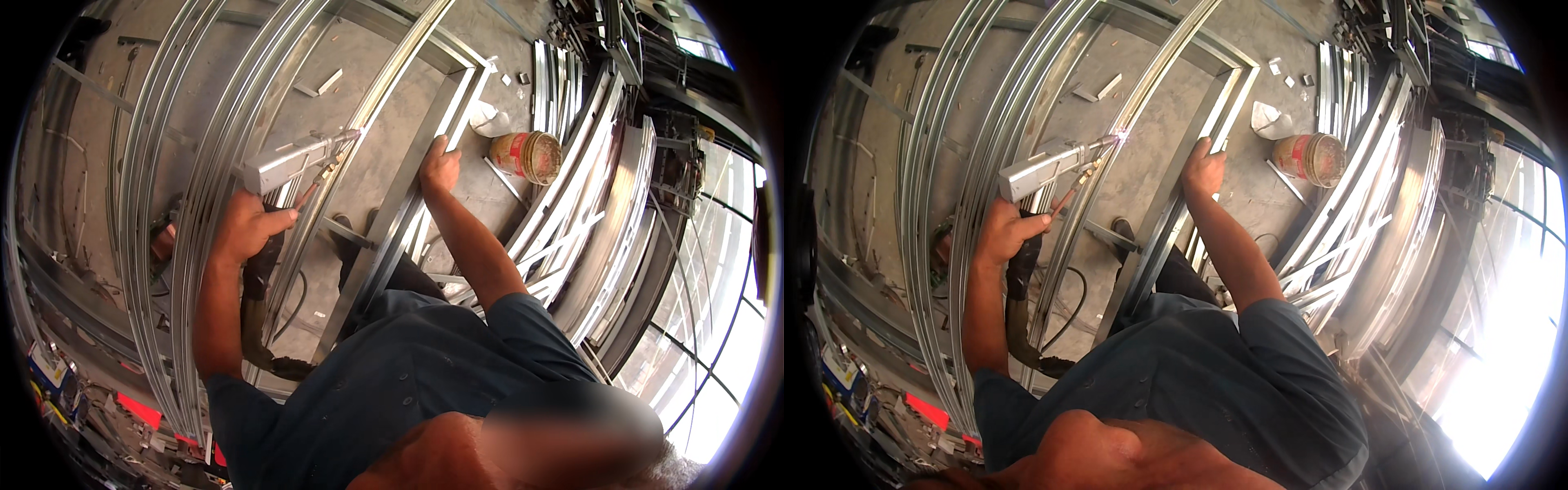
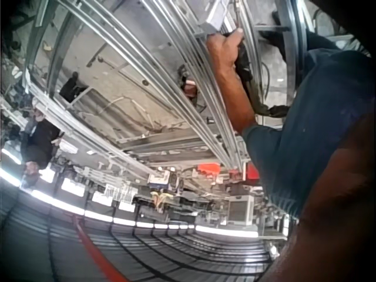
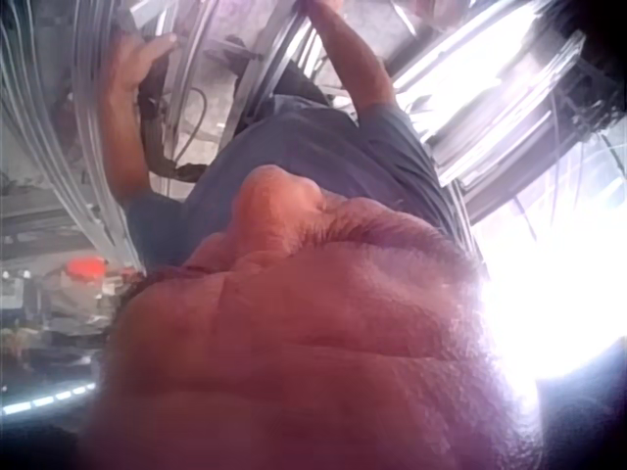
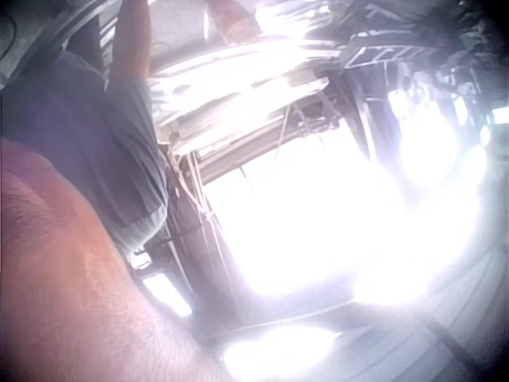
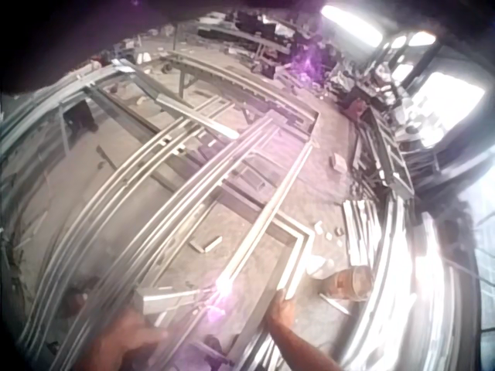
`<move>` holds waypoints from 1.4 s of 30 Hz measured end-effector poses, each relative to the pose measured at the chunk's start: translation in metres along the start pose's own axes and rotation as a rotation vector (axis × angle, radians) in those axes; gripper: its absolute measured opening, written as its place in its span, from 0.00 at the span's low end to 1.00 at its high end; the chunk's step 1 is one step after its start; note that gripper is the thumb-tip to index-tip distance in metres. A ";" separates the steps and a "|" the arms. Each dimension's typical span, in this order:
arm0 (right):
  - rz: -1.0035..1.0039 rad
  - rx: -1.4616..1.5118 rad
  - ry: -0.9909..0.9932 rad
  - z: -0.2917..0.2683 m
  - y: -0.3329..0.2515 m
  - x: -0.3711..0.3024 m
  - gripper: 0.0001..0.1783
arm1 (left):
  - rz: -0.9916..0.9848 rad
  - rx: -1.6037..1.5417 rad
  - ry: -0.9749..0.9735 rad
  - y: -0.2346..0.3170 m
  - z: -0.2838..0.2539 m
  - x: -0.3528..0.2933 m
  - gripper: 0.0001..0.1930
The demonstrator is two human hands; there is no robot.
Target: The person welds metal frame components using a handheld welding tool, creating bright sparks along the seams. They reposition the frame pieces and continue welding different sections, then lift and move the assembled frame at the end.
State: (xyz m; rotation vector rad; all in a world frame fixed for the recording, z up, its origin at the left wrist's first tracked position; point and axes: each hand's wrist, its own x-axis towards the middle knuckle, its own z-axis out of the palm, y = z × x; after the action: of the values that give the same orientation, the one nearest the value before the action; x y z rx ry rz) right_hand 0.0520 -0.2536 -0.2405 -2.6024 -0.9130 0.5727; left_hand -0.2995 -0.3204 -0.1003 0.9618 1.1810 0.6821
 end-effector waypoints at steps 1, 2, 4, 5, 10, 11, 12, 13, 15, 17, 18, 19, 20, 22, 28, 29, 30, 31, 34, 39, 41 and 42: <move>-0.001 0.000 0.002 0.000 0.000 0.000 0.44 | 0.001 0.005 -0.009 -0.001 -0.001 0.000 0.20; -0.003 0.000 0.006 0.001 0.000 0.000 0.44 | 0.001 0.010 -0.019 -0.003 -0.002 -0.001 0.20; -0.007 0.000 0.014 0.001 0.000 0.000 0.44 | -0.001 0.006 -0.031 -0.004 -0.002 0.000 0.21; -0.006 0.002 0.010 0.001 0.000 0.000 0.44 | -0.003 -0.004 -0.034 -0.004 -0.002 0.000 0.21; -0.006 -0.003 -0.009 0.000 0.001 0.002 0.44 | -0.032 0.024 -0.037 -0.003 -0.001 -0.001 0.23; -0.008 -0.002 -0.008 0.001 0.001 0.002 0.44 | -0.041 0.046 -0.040 -0.003 -0.002 -0.001 0.24; -0.011 -0.001 -0.009 0.001 0.001 0.002 0.45 | -0.050 0.068 -0.043 -0.003 -0.003 -0.001 0.24; -0.012 -0.001 -0.006 0.001 0.001 0.002 0.45 | -0.040 0.079 -0.041 -0.003 -0.003 -0.001 0.25; -0.008 -0.004 0.004 0.001 0.001 0.002 0.45 | -0.022 0.102 -0.037 -0.003 -0.002 -0.001 0.26; -0.018 -0.001 0.008 0.002 0.001 0.003 0.43 | -0.017 0.130 -0.018 -0.007 -0.002 -0.002 0.26; -0.029 0.002 0.011 0.002 0.001 0.003 0.42 | -0.014 0.144 -0.009 -0.008 -0.002 -0.003 0.26; -0.039 0.005 0.014 0.002 0.002 0.003 0.41 | -0.013 0.124 -0.010 -0.008 -0.002 -0.003 0.26; -0.038 0.002 0.016 0.002 0.002 0.003 0.41 | -0.012 0.103 -0.011 -0.007 -0.001 -0.003 0.26; -0.036 -0.004 0.021 0.002 0.001 0.003 0.41 | -0.024 0.102 -0.010 -0.006 -0.001 -0.003 0.26; -0.043 -0.003 0.014 0.002 0.002 0.005 0.41 | -0.041 0.158 -0.020 -0.007 -0.003 -0.006 0.24; -0.044 -0.002 0.015 0.002 0.002 0.005 0.41 | -0.047 0.162 -0.019 -0.007 -0.003 -0.006 0.24; -0.046 0.000 0.016 0.002 0.003 0.005 0.41 | -0.054 0.166 -0.018 -0.007 -0.003 -0.007 0.24; -0.047 0.003 0.016 0.002 0.003 0.005 0.40 | -0.059 0.172 -0.019 -0.007 -0.003 -0.007 0.24; -0.030 0.000 0.014 0.002 0.001 0.004 0.40 | -0.048 0.180 -0.005 -0.007 -0.002 -0.008 0.21; -0.037 0.006 0.015 0.002 0.002 0.004 0.40 | -0.015 0.120 0.032 -0.003 0.005 -0.009 0.15; -0.036 0.009 0.008 0.001 0.001 0.004 0.42 | -0.076 0.075 0.013 0.001 0.005 -0.010 0.19; -0.034 0.009 0.003 0.000 0.000 0.003 0.43 | -0.087 0.098 -0.001 -0.002 0.003 -0.010 0.22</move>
State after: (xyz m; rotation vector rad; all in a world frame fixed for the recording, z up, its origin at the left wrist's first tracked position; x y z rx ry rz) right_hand 0.0540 -0.2520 -0.2417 -2.5737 -0.9497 0.5624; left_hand -0.2996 -0.3311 -0.0977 0.9861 1.2572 0.5583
